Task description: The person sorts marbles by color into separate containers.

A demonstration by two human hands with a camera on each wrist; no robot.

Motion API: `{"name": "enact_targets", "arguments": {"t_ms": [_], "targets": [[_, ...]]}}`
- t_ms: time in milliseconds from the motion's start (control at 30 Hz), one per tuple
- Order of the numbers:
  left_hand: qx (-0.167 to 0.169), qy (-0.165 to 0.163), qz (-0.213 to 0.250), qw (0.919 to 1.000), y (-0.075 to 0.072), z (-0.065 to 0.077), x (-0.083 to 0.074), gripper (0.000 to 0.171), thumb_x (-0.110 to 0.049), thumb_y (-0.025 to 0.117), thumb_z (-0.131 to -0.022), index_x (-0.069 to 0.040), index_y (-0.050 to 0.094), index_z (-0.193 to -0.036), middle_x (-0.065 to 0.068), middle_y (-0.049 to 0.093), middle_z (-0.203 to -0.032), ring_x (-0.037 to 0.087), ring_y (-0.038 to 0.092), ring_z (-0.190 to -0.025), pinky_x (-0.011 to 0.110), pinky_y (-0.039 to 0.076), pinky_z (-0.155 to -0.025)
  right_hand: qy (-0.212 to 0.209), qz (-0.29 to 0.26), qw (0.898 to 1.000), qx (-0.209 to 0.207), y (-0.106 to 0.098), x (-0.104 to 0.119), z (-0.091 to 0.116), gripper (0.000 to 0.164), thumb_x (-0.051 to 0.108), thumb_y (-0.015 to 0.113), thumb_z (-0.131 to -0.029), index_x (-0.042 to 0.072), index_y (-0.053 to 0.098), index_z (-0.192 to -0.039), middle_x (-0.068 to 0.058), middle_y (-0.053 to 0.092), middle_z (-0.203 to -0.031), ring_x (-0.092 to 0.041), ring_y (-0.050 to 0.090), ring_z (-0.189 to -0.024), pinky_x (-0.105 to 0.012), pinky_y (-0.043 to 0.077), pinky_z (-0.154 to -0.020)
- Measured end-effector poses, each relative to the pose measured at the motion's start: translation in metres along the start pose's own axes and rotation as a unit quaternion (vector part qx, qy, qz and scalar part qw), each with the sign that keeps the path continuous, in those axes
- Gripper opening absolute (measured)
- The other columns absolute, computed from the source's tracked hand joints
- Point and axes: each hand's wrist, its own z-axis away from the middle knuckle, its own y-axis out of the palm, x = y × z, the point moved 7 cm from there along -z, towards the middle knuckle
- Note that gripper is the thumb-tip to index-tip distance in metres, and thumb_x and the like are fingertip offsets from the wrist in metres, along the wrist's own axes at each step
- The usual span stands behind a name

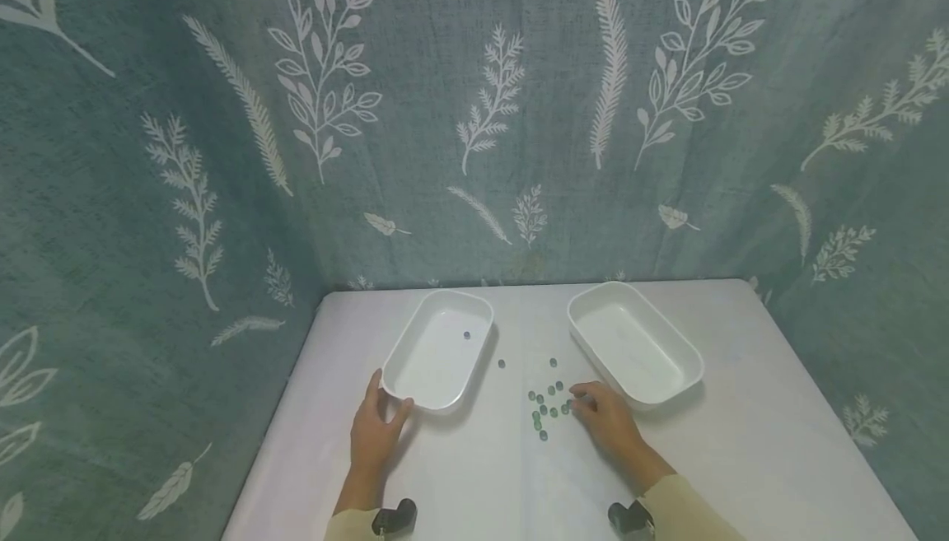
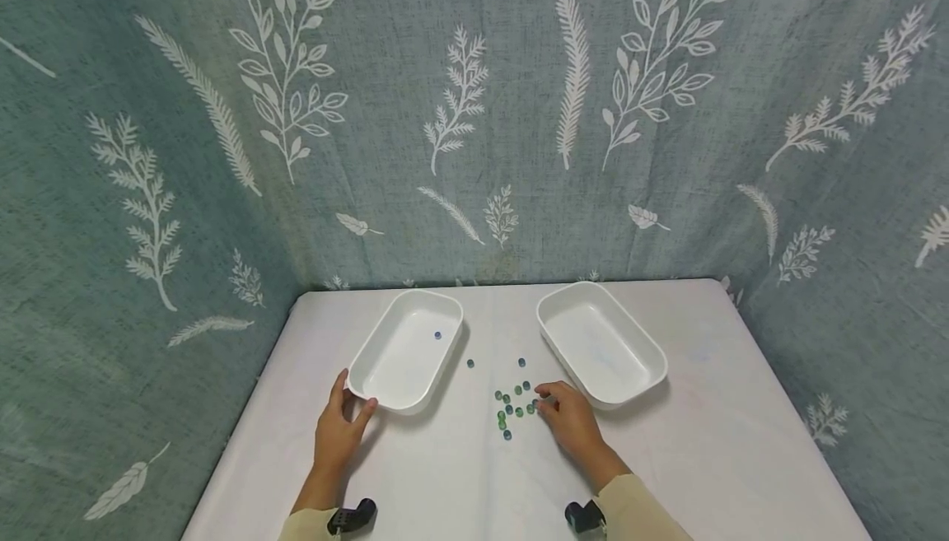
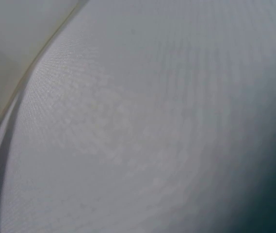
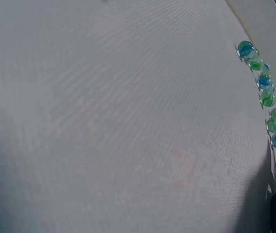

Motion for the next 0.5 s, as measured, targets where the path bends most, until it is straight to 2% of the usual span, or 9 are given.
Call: {"name": "enact_targets", "arguments": {"t_ms": [133,500], "targets": [[0.005,0.004,-0.007,1.0000,0.0009,-0.0013,0.0010,0.091,-0.053,0.070,-0.084,-0.013,0.027,-0.153,0.014,0.040,-0.150,0.035,0.035,-0.138,0.057,0.027,-0.111,0.005,0.022,1.000,0.005,0.0024,-0.0015,-0.0021,0.026,0.021,0.065,-0.093,0.015,0.065,-0.118,0.001,0.065,-0.116,-0.017,0.060,-0.103,-0.041,0.051,-0.091],[-0.010,0.012,-0.009,0.9998,0.0023,-0.0020,0.0053,0.090,-0.053,0.072,-0.083,-0.014,0.030,-0.153,0.014,0.042,-0.149,0.036,0.037,-0.136,0.060,0.029,-0.108,-0.001,0.043,0.999,0.014,0.0065,0.0003,-0.0014,0.027,0.020,0.062,-0.094,0.013,0.065,-0.119,-0.002,0.065,-0.118,-0.022,0.060,-0.111,-0.044,0.048,-0.096]]}}
